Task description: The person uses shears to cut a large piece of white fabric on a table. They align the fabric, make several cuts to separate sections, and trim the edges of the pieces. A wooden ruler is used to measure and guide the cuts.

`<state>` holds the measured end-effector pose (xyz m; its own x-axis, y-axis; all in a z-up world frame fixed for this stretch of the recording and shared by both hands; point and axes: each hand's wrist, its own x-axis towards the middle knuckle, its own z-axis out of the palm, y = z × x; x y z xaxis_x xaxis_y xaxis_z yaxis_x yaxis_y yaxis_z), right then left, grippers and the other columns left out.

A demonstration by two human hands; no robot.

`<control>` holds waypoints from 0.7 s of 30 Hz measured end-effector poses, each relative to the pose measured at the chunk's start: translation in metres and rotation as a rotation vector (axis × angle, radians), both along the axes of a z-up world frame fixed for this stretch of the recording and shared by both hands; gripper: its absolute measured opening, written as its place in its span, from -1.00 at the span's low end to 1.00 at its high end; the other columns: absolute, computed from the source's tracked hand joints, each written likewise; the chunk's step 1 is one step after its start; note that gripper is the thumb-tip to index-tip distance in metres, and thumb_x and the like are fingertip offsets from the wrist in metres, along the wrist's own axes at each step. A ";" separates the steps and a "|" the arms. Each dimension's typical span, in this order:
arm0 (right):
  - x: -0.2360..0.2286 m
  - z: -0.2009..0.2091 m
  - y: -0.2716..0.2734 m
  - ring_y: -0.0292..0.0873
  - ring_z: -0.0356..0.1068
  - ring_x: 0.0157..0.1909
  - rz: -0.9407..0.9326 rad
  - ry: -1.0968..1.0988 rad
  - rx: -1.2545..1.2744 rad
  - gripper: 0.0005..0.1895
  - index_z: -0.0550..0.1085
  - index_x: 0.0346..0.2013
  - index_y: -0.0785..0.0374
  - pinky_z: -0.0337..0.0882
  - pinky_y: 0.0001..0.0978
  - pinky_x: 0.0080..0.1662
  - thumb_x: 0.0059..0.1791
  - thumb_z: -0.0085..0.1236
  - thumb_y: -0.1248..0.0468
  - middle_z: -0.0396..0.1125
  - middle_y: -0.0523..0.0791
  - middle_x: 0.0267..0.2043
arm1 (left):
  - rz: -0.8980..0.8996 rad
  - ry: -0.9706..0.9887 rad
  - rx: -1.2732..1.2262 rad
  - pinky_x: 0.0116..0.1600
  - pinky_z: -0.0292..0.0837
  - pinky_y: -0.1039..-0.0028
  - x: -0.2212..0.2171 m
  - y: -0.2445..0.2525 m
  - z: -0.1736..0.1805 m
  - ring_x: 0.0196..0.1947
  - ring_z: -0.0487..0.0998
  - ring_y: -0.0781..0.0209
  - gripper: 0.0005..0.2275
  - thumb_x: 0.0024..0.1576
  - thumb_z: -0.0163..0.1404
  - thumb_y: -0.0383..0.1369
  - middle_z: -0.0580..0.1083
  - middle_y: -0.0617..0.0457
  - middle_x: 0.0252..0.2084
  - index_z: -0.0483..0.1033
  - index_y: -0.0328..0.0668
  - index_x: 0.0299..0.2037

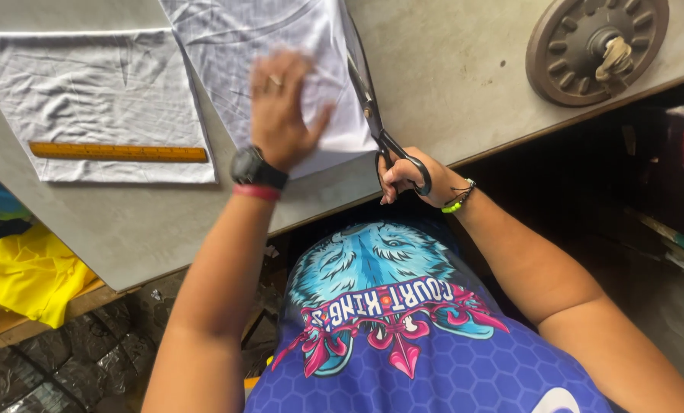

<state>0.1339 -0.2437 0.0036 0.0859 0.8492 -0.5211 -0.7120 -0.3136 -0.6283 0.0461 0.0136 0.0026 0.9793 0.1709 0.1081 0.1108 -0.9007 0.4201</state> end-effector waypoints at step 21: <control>0.012 0.005 0.025 -0.17 0.35 -0.46 0.007 0.019 0.031 -0.81 0.33 -0.50 0.27 0.54 -0.29 -0.20 -0.18 -0.02 0.19 0.29 -0.06 -0.57 | 0.293 0.651 0.301 0.49 -0.70 -0.30 0.021 0.026 0.020 0.56 -0.53 -0.32 -0.06 0.27 -0.40 0.51 -0.39 -0.03 0.63 -0.32 0.04 0.65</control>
<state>0.1463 -0.2190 0.0087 0.0703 0.8655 -0.4960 -0.7215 -0.2992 -0.6244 0.0668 0.0392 0.0228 0.7805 0.4877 -0.3911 0.5033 -0.8613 -0.0695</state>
